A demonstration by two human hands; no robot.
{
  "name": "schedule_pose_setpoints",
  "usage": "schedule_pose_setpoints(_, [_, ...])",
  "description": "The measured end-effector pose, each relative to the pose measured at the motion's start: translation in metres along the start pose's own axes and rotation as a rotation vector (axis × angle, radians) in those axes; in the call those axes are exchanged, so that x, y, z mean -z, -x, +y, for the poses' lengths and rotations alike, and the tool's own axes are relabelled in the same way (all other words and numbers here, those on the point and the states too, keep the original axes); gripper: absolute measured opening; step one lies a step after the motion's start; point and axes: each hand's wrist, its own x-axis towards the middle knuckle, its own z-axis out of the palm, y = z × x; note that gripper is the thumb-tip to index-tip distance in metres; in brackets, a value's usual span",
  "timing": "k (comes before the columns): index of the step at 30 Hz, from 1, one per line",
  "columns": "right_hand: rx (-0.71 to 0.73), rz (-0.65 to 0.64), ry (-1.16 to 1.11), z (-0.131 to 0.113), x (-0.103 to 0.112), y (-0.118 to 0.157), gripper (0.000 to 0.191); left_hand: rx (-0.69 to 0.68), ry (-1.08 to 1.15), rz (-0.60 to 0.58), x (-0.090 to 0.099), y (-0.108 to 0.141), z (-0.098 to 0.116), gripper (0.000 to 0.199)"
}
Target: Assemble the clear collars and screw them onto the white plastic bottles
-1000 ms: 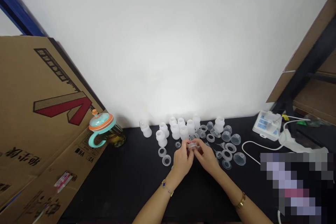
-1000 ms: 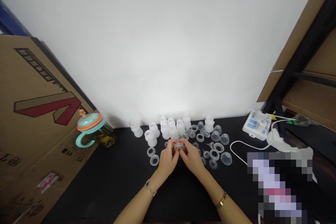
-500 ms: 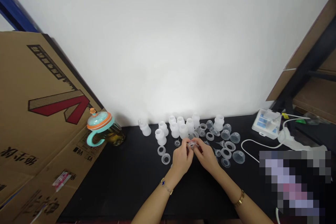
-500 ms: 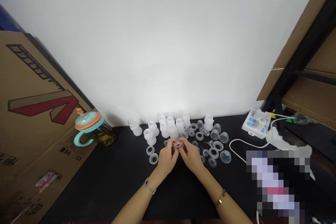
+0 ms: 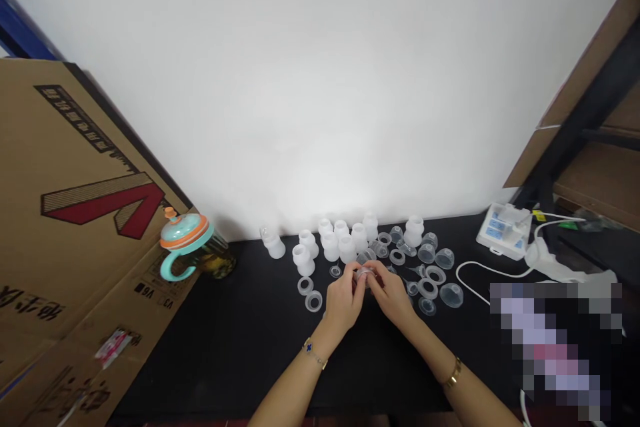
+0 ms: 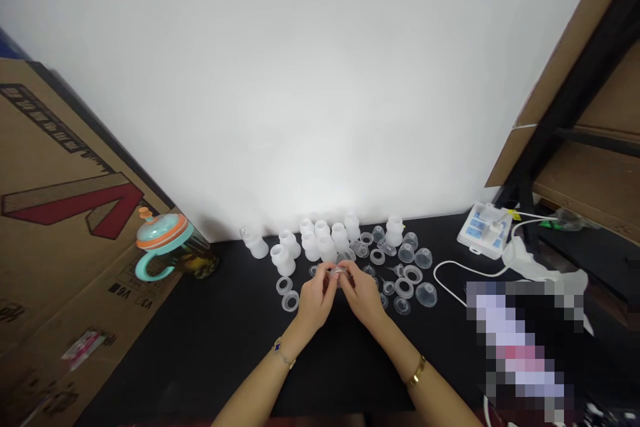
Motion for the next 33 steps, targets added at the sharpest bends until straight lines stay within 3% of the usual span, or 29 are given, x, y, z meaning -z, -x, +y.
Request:
schedule_pose_setpoints(16, [-0.047, 0.049, -0.003, -0.001, -0.001, -0.002, 0.024, -0.124, 0.004, -0.016, 0.004, -0.001, -0.01, 0.034])
schedule_pose_setpoints(25, [0.02, -0.021, 0.024, -0.004, 0.001, -0.003, 0.029, -0.046, 0.037, 0.008, 0.003, -0.003, -0.012, 0.03])
schedule_pose_setpoints(33, [-0.018, -0.012, -0.013, -0.004, 0.002, -0.003, 0.027, -0.029, 0.035, -0.01, 0.003, -0.004, -0.013, 0.029])
